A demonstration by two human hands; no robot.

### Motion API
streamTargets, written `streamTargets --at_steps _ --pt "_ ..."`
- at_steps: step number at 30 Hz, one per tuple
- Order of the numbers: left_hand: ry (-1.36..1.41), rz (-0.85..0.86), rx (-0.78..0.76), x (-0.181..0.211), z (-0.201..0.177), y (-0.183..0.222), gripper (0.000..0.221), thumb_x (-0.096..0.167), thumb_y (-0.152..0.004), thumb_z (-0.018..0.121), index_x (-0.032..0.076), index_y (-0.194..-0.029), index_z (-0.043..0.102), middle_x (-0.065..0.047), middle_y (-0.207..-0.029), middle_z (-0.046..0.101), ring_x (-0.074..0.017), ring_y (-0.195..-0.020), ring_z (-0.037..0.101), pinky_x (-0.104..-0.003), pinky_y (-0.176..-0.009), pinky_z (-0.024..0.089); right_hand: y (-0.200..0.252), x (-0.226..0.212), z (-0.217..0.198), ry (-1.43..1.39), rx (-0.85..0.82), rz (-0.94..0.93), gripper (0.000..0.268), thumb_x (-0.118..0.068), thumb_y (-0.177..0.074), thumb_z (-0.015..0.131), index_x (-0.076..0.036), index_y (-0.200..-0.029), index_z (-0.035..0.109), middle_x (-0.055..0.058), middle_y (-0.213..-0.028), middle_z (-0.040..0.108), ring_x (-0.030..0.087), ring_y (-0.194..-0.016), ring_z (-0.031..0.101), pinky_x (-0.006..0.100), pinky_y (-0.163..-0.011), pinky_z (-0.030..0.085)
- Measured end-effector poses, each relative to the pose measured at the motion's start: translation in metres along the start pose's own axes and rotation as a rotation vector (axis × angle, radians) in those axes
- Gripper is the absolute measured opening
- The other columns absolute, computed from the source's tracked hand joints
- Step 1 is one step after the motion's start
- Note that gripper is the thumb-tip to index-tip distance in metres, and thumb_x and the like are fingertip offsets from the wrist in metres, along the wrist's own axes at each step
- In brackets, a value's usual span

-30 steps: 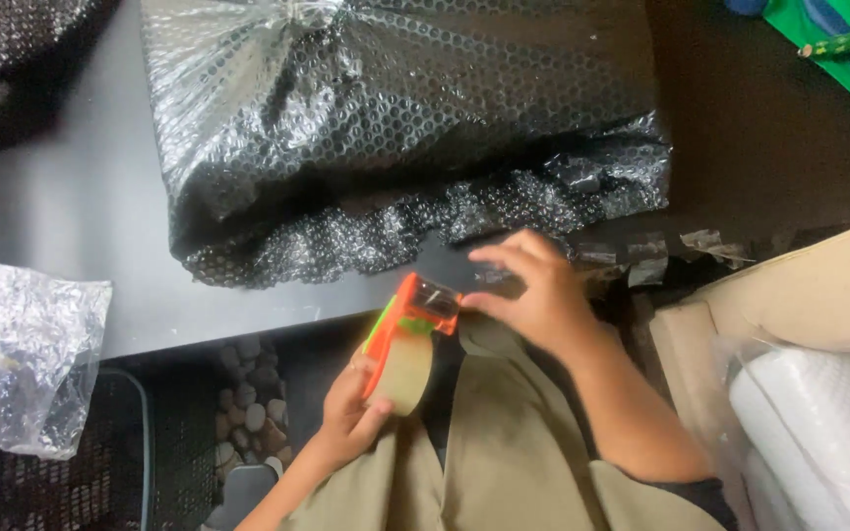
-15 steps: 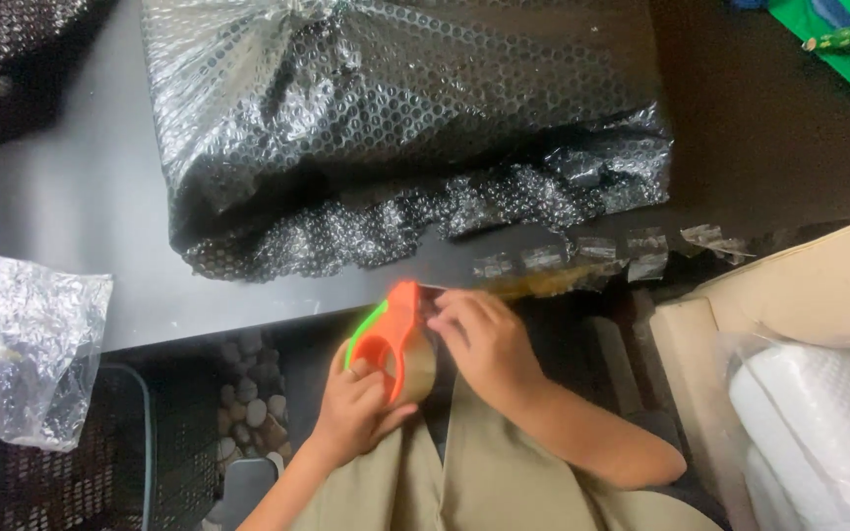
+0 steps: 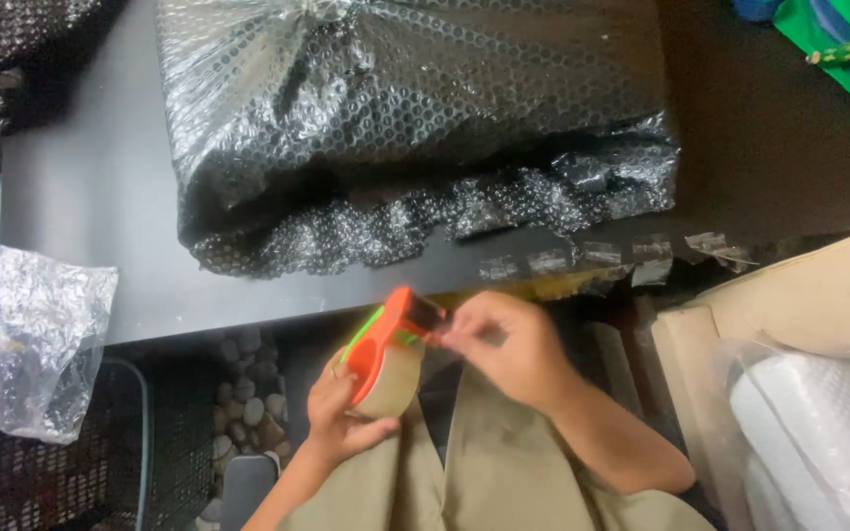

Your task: The person wraps a green bag in bubble wrap and uses a tape dispenser to apply tape, sealing the package.

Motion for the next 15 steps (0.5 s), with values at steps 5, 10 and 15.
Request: streamTargets --at_steps 5,10,15 --pt "0.099 -0.068 0.077 0.007 -0.004 -0.006 0.051 0.044 -0.089 0.07 0.0 -0.08 0.046 -0.008 -0.075 0.039 -0.0261 -0.068 0.045 -0.051 -0.085 0.058 -0.012 0.007 -0.028 -0.072 0.013 -0.007 0.019 0.002 -0.085 0.077 -0.007 -0.077 0.062 0.007 -0.083 0.07 0.015 -0.075 0.067 0.026 -0.073 0.057" --pt "0.568 -0.148 0.027 0.019 -0.012 -0.027 0.061 0.045 -0.086 0.079 0.011 -0.073 0.03 -0.003 -0.077 0.026 -0.0245 -0.068 0.037 -0.038 -0.067 0.038 -0.025 0.05 -0.023 -0.407 -0.1 0.452 0.021 -0.002 -0.091 0.071 -0.011 -0.075 0.061 0.006 -0.079 0.068 0.015 -0.072 0.063 0.03 -0.074 0.059" --pt "0.68 -0.133 0.018 0.027 -0.02 -0.044 0.05 0.035 -0.088 0.077 0.009 -0.077 0.036 -0.004 -0.075 0.034 -0.0255 -0.07 0.041 -0.039 -0.067 0.04 -0.026 0.07 -0.01 -0.581 -0.118 0.484 0.024 0.001 -0.092 0.069 -0.013 -0.075 0.059 0.005 -0.077 0.066 0.014 -0.07 0.059 0.027 -0.067 0.051"
Point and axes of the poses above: each hand's wrist, its own y-axis away from the middle knuckle, its own z-axis out of the palm, x = y × z, the point moved 1 cm from there along -y, towards the middle knuckle
